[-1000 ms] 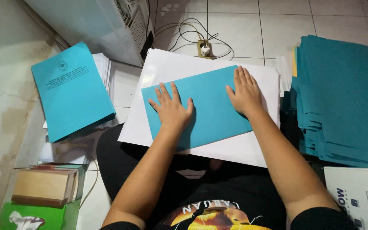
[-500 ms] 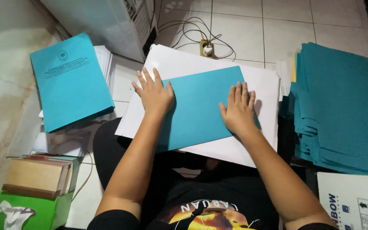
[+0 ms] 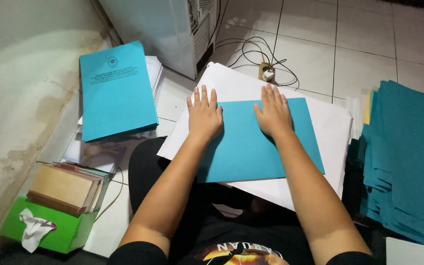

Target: The person sits on the floor and repeatedly folds light blue paper sheets in half over a stack of white paper. They smooth the creases with their hands and place the folded sheets onto a separate pile to their left.

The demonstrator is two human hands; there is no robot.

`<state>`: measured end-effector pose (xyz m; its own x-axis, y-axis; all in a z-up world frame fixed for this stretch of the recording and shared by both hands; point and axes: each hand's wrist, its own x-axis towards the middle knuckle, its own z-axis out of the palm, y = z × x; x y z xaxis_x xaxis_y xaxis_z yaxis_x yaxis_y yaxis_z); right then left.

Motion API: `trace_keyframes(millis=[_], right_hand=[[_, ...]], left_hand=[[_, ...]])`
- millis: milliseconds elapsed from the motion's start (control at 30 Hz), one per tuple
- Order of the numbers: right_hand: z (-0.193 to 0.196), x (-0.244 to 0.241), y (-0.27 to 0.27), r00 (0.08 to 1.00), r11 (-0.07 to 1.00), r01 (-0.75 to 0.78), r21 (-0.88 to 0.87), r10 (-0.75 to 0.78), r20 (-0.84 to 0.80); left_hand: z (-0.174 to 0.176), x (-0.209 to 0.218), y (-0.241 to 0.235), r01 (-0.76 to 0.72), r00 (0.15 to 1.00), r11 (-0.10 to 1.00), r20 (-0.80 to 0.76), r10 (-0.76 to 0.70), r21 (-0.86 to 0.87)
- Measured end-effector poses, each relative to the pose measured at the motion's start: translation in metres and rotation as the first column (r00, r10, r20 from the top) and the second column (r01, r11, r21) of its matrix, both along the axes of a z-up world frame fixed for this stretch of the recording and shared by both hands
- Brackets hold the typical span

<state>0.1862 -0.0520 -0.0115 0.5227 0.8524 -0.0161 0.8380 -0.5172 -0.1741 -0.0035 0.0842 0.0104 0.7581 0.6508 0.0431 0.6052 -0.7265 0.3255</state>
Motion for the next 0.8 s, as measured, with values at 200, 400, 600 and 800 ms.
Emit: trace_keyframes(millis=[200,400,600,800], right_hand=[[0.011,0.019,-0.092,0.969,0.967,0.247,-0.061,-0.247,0.002],[0.017,-0.035,-0.154,0.960,0.952,0.275,-0.136,-0.265,0.085],[0.037,-0.088,-0.183,0.921,0.922,0.356,-0.155,-0.317,0.226],[0.023,-0.079,-0.184,0.916,0.916,0.395,-0.075,-0.386,0.109]], left_hand=[[-0.013,-0.001,0.004,0.017,0.997,0.999,0.075,-0.020,0.036],[-0.037,0.002,0.009,0.031,0.992,0.986,0.120,-0.051,0.164],[-0.040,-0.028,-0.030,0.023,0.998,0.970,0.055,-0.037,0.243],[0.016,-0.111,-0.124,0.429,0.895,0.903,-0.137,-0.425,-0.003]])
